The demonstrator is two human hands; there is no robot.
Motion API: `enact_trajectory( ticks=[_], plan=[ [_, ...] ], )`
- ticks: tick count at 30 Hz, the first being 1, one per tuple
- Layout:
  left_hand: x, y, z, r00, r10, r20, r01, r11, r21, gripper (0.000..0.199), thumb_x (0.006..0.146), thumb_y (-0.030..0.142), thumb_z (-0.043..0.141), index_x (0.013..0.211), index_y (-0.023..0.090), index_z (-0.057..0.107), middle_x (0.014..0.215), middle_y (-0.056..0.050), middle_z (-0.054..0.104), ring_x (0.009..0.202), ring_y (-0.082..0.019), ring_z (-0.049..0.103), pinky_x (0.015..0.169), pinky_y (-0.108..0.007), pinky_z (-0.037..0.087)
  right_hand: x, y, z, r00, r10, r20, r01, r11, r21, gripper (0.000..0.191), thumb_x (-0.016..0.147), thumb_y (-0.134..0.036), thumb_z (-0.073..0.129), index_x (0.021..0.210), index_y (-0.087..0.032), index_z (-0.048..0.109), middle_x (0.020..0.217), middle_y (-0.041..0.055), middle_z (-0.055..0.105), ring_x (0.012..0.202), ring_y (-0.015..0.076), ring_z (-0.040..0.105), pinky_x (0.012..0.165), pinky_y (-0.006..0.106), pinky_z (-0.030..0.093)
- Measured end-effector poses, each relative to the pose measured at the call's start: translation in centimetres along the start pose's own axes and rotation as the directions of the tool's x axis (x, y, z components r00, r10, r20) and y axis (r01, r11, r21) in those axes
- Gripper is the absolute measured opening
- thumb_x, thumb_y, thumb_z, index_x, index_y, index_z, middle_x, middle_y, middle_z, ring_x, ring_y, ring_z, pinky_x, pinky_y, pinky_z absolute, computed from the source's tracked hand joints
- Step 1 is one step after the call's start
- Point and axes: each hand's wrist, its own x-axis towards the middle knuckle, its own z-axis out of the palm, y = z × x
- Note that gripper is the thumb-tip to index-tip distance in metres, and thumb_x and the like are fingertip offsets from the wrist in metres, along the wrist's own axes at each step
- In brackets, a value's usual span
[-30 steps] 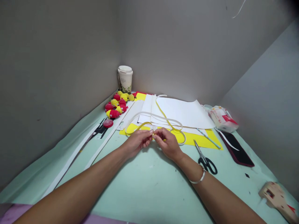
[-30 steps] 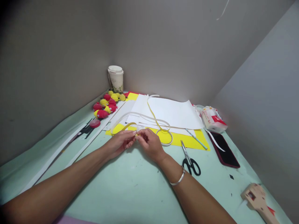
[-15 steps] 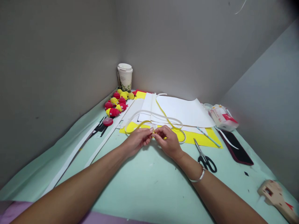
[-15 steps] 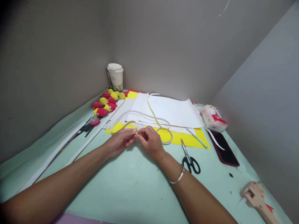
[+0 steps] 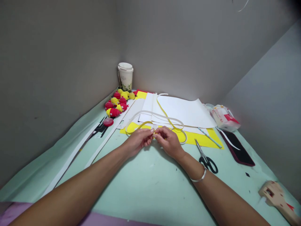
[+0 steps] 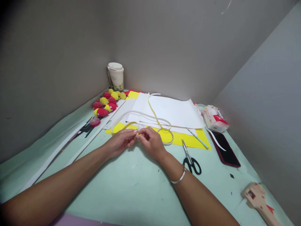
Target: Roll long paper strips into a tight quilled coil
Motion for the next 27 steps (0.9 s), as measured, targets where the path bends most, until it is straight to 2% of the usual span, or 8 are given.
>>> enact_trajectory(
  ticks=[5,13,18,27],
  plan=[
    [0.16,-0.14,-0.09,1.0,0.005,0.005,-0.005,1.0,0.028,0.023,0.08,0.034,0.064,0.076,0.012,0.061,0.065,0.0,0.048,0.054,-0.007,0.041,0.048,-0.018,0.032,0.15,0.19,-0.12,0.988,0.121,0.095,-0.138,0.972,0.193,0.014,0.083,-0.033,0.063,0.087,-0.019,0.062,0.067,-0.0026,0.055,0.057,0.0103,0.049,0.056,0.023,0.043],
    [0.11,0.14,-0.07,0.999,-0.038,0.029,0.037,0.998,0.042,0.023,0.081,0.034,0.062,0.075,0.012,0.06,0.065,-0.001,0.048,0.054,-0.007,0.042,0.048,-0.019,0.033,0.67,-0.29,-0.54,0.953,0.193,0.233,-0.274,0.876,0.397,0.021,0.08,-0.037,0.065,0.087,-0.018,0.062,0.069,-0.0016,0.061,0.053,0.0082,0.05,0.051,0.021,0.044],
    [0.13,0.26,-0.05,0.998,-0.059,0.029,0.058,0.998,0.034,0.022,0.082,0.033,0.06,0.076,0.012,0.06,0.064,-0.001,0.048,0.053,-0.007,0.041,0.047,-0.018,0.032,0.93,-0.16,-0.56,0.944,0.192,0.269,-0.297,0.847,0.441,0.021,0.08,-0.038,0.066,0.084,-0.018,0.062,0.066,-0.0025,0.06,0.052,0.0074,0.048,0.05,0.021,0.044],
    [0.18,0.07,-0.04,0.999,-0.032,0.004,0.031,0.999,0.016,0.02,0.082,0.031,0.06,0.075,0.013,0.061,0.064,0.0,0.048,0.053,-0.006,0.041,0.046,-0.018,0.03,0.93,-0.39,-0.48,0.95,0.194,0.246,-0.289,0.847,0.446,0.022,0.079,-0.039,0.067,0.085,-0.018,0.063,0.065,-0.0029,0.059,0.051,0.0074,0.048,0.05,0.021,0.044]
  ],
)
